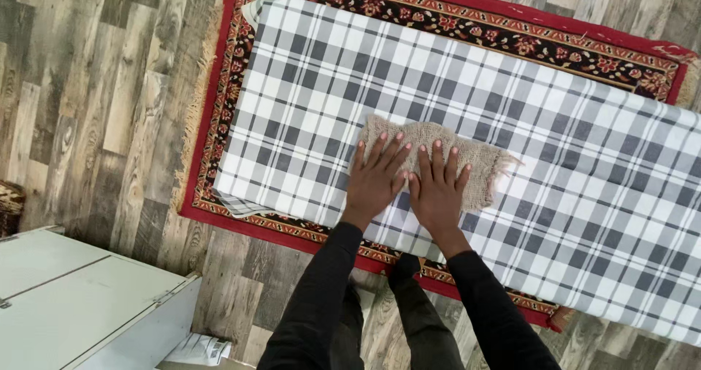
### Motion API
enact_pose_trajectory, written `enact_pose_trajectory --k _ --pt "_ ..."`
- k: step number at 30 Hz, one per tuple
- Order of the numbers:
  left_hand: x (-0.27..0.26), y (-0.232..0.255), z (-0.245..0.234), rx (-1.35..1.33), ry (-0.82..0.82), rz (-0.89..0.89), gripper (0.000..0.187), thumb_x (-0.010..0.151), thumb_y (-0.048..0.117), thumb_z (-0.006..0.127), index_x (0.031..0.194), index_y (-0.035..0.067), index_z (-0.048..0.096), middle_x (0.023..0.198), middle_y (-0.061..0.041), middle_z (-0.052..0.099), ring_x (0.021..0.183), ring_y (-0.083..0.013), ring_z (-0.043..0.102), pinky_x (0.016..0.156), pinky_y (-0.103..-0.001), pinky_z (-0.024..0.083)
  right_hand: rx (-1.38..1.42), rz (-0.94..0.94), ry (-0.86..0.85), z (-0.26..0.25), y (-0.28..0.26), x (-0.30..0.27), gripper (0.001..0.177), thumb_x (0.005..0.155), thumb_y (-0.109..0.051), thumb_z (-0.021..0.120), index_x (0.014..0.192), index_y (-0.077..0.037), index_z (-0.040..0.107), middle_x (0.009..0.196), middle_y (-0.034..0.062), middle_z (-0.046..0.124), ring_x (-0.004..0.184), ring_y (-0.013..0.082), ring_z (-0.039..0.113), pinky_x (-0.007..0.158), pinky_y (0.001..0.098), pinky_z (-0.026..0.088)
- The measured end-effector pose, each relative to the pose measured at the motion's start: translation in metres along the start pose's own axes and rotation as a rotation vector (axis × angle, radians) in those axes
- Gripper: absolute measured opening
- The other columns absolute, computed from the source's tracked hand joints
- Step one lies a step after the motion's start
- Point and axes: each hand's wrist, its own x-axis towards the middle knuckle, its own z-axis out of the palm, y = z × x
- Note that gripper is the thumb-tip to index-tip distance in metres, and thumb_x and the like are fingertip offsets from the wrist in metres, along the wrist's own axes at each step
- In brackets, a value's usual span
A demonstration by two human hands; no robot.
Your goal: The person picks up a cloth from a shelf, wipes a glass bowl and a floral-patterned glass plate repeatedly by hand, and then sets them back down on a table.
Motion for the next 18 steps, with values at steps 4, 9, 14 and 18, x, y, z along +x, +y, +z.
enact_pose_trajectory --k 4,9,14,18 --pt "0.008 -0.044 -0.01 0.019 0.074 -0.095 0.052 0.11 0.045 0.043 0.16 0.029 0.042 0.17 0.002 0.033 0.16 -0.0231 0.022 0.13 -0.057 0.012 -0.003 -0.099 -0.034 0.018 -0.025 0.051 0.06 0.108 -0.038 0.048 0.163 -0.017 0.039 0.173 0.012 0.025 0.16 0.0408 0.012 0.124 0.0674 0.004" --pt "-0.02 -0.126 -0.046 0.086 0.079 -0.213 0.055 0.109 0.046 0.043 0.161 0.028 0.04 0.171 -0.001 0.03 0.16 -0.0256 0.021 0.129 -0.058 0.013 0.01 -0.25 -0.096 0.046 -0.103 0.086 0.062 0.107 -0.042 0.051 0.164 -0.02 0.038 0.173 0.0106 0.024 0.159 0.04 0.012 0.123 0.0669 0.004" --pt "-0.088 -0.201 -0.083 0.211 0.038 -0.372 0.061 0.108 0.049 0.043 0.163 0.025 0.035 0.171 -0.005 0.025 0.159 -0.0306 0.017 0.125 -0.063 0.011 0.068 -0.435 -0.2 0.07 -0.195 0.089 0.065 0.105 -0.052 0.054 0.162 -0.026 0.036 0.172 0.0044 0.022 0.16 0.035 0.01 0.125 0.0633 0.003" --pt "-0.131 -0.222 -0.095 0.291 -0.002 -0.539 0.064 0.104 0.053 0.04 0.161 0.025 0.028 0.167 -0.02 0.022 0.151 -0.0452 0.021 0.114 -0.068 0.02 0.113 -0.56 -0.333 0.073 -0.246 0.071 0.075 0.099 -0.058 0.054 0.161 -0.022 0.032 0.171 0.006 0.02 0.158 0.0332 0.007 0.123 0.0592 -0.002"
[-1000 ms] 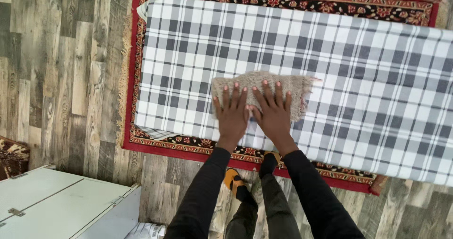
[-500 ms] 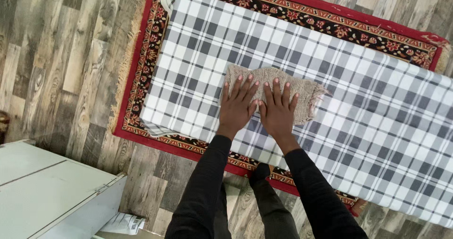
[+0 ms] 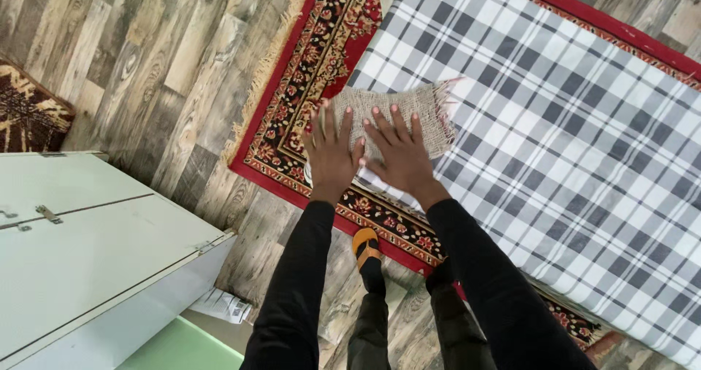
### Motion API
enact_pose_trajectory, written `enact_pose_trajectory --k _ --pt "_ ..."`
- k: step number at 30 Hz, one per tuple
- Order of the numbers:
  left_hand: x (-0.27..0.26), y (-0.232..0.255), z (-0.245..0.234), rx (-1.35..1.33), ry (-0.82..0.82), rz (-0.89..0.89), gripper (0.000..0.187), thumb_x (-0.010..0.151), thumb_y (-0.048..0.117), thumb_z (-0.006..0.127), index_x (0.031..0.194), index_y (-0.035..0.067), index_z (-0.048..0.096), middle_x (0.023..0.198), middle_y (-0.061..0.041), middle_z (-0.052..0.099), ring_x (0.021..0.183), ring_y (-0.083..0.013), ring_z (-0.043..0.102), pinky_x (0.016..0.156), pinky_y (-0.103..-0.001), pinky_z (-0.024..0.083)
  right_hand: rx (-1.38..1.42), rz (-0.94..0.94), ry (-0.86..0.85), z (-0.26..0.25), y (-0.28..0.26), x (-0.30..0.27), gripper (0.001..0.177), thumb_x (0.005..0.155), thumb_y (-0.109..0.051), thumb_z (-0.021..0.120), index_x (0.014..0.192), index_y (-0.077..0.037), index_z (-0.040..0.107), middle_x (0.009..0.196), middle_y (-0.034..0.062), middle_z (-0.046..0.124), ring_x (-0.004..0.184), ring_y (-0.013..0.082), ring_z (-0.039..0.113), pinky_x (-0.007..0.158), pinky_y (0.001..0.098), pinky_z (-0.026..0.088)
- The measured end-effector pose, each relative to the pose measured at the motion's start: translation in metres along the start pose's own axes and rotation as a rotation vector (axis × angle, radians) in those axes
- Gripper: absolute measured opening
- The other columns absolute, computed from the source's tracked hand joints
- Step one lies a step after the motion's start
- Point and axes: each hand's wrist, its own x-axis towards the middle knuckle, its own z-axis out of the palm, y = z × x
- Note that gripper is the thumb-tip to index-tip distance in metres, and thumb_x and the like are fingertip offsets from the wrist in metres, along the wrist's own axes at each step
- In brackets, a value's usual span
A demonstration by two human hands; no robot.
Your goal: The person picks up a cloth from a shelf, wipes a glass bowl and a floral-patterned glass plate repeatedly by hand, and then sets them back down on a table.
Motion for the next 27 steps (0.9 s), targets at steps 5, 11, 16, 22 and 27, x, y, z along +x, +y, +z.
enact_pose_trajectory --k 5,11,16,22,27 --pt "-0.045 -0.035 0.008 -0.363 -0.078 -0.019 0.07 0.107 0.042 0.049 0.166 0.016 0.02 0.147 -0.027 0.04 0.124 -0.0467 0.049 0.099 -0.06 0.044 0.061 -0.037 -0.146 0.002 -0.045 -0.012 0.085 0.089 -0.059 0.063 0.158 -0.022 0.03 0.168 0.0025 0.018 0.157 0.0282 0.006 0.124 0.0567 -0.003" --pt "-0.105 -0.046 0.0 -0.466 -0.195 -0.037 0.071 0.104 0.033 0.06 0.164 0.012 0.028 0.121 -0.022 0.053 0.1 -0.04 0.059 0.084 -0.051 0.05 -0.077 -0.129 -0.022 0.019 -0.074 -0.05 0.077 0.083 -0.001 0.067 0.154 -0.024 0.048 0.168 -0.0002 0.037 0.157 0.025 0.022 0.128 0.0504 0.012" --pt "-0.162 -0.039 0.001 -0.602 -0.417 -0.112 0.06 0.097 0.032 0.065 0.15 0.012 0.044 0.139 -0.023 0.05 0.103 -0.0408 0.066 0.082 -0.051 0.055 0.262 0.034 -0.251 0.034 -0.092 -0.096 0.061 0.082 0.005 0.064 0.139 -0.017 0.062 0.148 0.0053 0.059 0.136 0.0319 0.05 0.114 0.0424 0.042" --pt "-0.241 -0.021 -0.006 -0.879 -0.72 -0.108 0.046 0.095 0.032 0.067 0.137 0.014 0.066 0.117 -0.015 0.06 0.103 -0.0292 0.063 0.092 -0.04 0.052 0.819 0.657 -0.6 0.034 -0.078 -0.2 0.037 0.097 -0.019 0.063 0.134 -0.016 0.064 0.131 0.0076 0.069 0.11 0.024 0.069 0.098 0.0373 0.05" --pt "-0.253 0.029 -0.002 -0.956 -0.871 0.061 0.042 0.104 0.039 0.06 0.114 -0.001 0.067 0.117 -0.007 0.058 0.101 -0.0269 0.063 0.091 -0.04 0.05 1.229 0.802 -0.535 0.004 -0.077 -0.294 0.058 0.093 -0.023 0.081 0.144 -0.014 0.054 0.14 0.01 0.065 0.126 0.0224 0.063 0.108 0.039 0.05"
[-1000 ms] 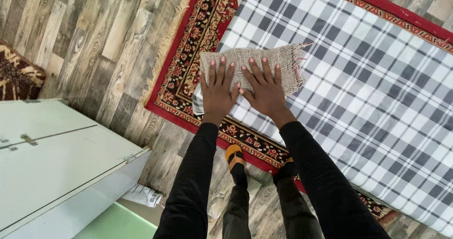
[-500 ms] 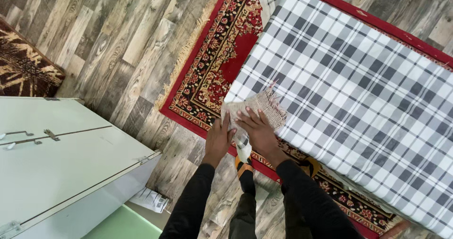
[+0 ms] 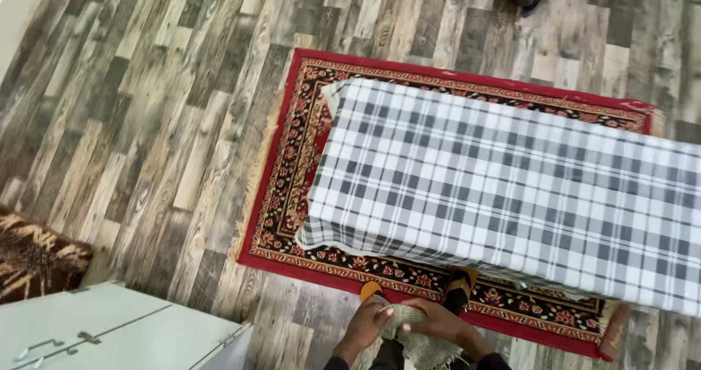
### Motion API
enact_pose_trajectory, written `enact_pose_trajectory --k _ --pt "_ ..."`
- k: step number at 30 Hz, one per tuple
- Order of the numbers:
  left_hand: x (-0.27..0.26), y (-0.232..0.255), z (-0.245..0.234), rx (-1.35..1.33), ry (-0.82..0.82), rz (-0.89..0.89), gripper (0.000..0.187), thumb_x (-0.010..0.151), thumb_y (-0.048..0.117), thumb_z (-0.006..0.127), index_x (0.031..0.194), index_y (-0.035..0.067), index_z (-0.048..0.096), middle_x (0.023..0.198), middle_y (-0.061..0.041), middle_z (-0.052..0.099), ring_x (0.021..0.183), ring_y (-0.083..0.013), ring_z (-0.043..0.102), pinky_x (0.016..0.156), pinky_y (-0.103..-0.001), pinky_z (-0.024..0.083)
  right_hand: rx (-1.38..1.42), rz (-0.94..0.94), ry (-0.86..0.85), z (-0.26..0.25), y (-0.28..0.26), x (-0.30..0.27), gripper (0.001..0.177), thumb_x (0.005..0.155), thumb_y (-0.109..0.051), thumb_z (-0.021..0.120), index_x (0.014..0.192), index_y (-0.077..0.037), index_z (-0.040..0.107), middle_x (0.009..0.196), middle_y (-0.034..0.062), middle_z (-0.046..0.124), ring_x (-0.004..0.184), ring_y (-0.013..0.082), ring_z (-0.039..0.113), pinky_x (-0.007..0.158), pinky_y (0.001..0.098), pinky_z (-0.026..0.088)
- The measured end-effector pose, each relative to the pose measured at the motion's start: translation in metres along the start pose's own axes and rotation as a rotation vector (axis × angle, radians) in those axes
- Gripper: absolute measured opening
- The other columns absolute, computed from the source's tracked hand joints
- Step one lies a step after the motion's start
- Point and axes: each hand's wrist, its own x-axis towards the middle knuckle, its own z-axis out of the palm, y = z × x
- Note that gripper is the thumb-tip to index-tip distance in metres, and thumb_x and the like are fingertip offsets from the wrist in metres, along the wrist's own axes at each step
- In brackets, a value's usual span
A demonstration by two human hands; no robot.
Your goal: The person picks up a cloth from a shelf, wipes a glass bowl and a floral-patterned glass plate repeatedly by hand, and then sets them back down on a table.
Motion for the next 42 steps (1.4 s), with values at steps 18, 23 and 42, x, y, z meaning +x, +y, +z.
enact_pose_trajectory --k 18,23,42 --pt "-0.078 0.403 0.12 0.444 -0.453 0.403 0.052 0.091 0.017 0.072 0.14 0.02 0.057 0.16 -0.008 0.046 0.15 -0.0319 0.04 0.118 -0.051 0.04 0.178 -0.186 1.06 -0.032 0.065 -0.362 0.029 0.095 -0.026 0.063 0.119 -0.013 0.075 0.106 0.0069 0.079 0.095 0.0233 0.076 0.085 0.0407 0.058" --pt "-0.077 0.424 0.221 0.533 -0.544 0.458 0.041 0.091 0.008 0.068 0.132 0.015 0.065 0.138 -0.012 0.061 0.125 -0.0321 0.056 0.106 -0.049 0.048 0.258 -0.072 1.13 -0.017 0.133 -0.469 0.029 0.097 -0.027 0.062 0.116 -0.013 0.077 0.098 0.0081 0.08 0.087 0.0257 0.074 0.082 0.0417 0.057" --pt "-0.167 0.588 0.572 0.686 -0.806 0.728 0.034 0.096 0.038 0.069 0.118 0.013 0.074 0.099 -0.008 0.075 0.084 -0.0261 0.072 0.077 -0.044 0.056 1.085 -0.278 1.57 -0.06 0.351 -0.7 0.035 0.099 -0.028 0.063 0.125 -0.007 0.072 0.108 0.0092 0.077 0.094 0.019 0.071 0.082 0.0344 0.054"
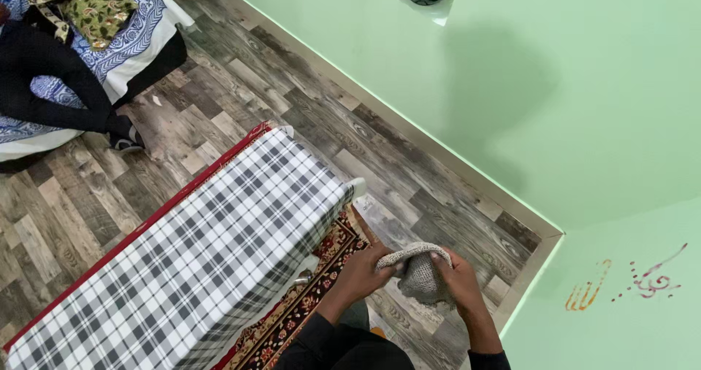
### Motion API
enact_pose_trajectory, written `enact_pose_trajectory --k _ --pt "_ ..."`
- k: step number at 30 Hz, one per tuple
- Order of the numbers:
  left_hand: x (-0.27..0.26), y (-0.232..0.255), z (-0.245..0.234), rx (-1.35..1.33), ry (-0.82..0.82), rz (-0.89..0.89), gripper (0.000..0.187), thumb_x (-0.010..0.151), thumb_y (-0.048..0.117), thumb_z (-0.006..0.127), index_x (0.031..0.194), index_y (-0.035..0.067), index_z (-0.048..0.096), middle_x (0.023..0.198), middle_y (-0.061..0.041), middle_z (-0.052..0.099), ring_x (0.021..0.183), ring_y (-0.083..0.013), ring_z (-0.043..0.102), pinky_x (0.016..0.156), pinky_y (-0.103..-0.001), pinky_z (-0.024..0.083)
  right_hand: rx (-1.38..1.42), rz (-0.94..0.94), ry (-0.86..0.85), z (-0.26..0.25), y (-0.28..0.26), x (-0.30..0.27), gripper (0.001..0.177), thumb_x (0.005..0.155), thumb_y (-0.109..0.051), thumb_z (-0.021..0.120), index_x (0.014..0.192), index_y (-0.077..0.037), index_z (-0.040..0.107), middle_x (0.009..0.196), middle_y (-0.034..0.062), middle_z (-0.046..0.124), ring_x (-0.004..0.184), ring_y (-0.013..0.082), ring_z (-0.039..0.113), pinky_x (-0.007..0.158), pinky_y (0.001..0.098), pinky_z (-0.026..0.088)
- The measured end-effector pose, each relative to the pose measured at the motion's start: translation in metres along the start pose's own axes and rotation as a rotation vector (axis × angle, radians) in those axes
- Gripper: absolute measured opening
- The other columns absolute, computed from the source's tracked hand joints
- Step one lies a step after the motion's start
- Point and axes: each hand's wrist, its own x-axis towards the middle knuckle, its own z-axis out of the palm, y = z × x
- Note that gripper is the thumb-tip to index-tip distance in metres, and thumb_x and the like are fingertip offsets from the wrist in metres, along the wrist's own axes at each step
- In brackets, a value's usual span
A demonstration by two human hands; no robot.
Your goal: The person picks up a cloth from a shelf, wipes a glass bowl and a floral-patterned glass plate repeatedly by hand, and then sets them back down on a table.
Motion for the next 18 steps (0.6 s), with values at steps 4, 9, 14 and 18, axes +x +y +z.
enact_pose_trajectory --k 4,9,14,18 --pt "0.067 0.006 -0.012 -0.074 0.066 0.047 0.045 0.091 0.04 0.074 0.124 0.011 0.069 0.109 -0.01 0.076 0.092 -0.0259 0.075 0.079 -0.043 0.058 0.118 -0.111 -0.09 0.002 -0.037 0.051 0.036 0.096 -0.027 0.065 0.124 -0.005 0.073 0.112 0.0094 0.076 0.1 0.019 0.07 0.088 0.0347 0.054" --pt "0.167 -0.007 -0.026 -0.071 0.053 -0.134 0.042 0.095 0.04 0.067 0.128 0.015 0.071 0.097 -0.011 0.079 0.079 -0.0261 0.077 0.074 -0.039 0.058 -0.016 -0.134 0.009 0.005 -0.079 0.137 0.036 0.091 -0.027 0.07 0.123 -0.01 0.074 0.116 0.0067 0.078 0.105 0.0184 0.07 0.093 0.0343 0.051" --pt "0.28 -0.003 -0.082 -0.033 0.015 0.048 0.036 0.101 0.036 0.065 0.122 0.009 0.074 0.095 -0.014 0.077 0.078 -0.0284 0.072 0.072 -0.042 0.054 -0.369 -0.102 0.094 -0.01 -0.145 0.233 0.031 0.092 -0.03 0.07 0.113 -0.01 0.08 0.097 0.0071 0.08 0.086 0.0187 0.072 0.079 0.0341 0.054" --pt "0.351 0.013 -0.137 -0.024 -0.083 0.22 0.041 0.094 0.038 0.074 0.119 0.007 0.071 0.096 -0.012 0.076 0.078 -0.0247 0.073 0.071 -0.04 0.055 -0.441 -0.068 0.076 -0.031 -0.199 0.291 0.03 0.094 -0.031 0.07 0.11 -0.008 0.081 0.082 0.0107 0.079 0.065 0.0222 0.068 0.065 0.0358 0.051"
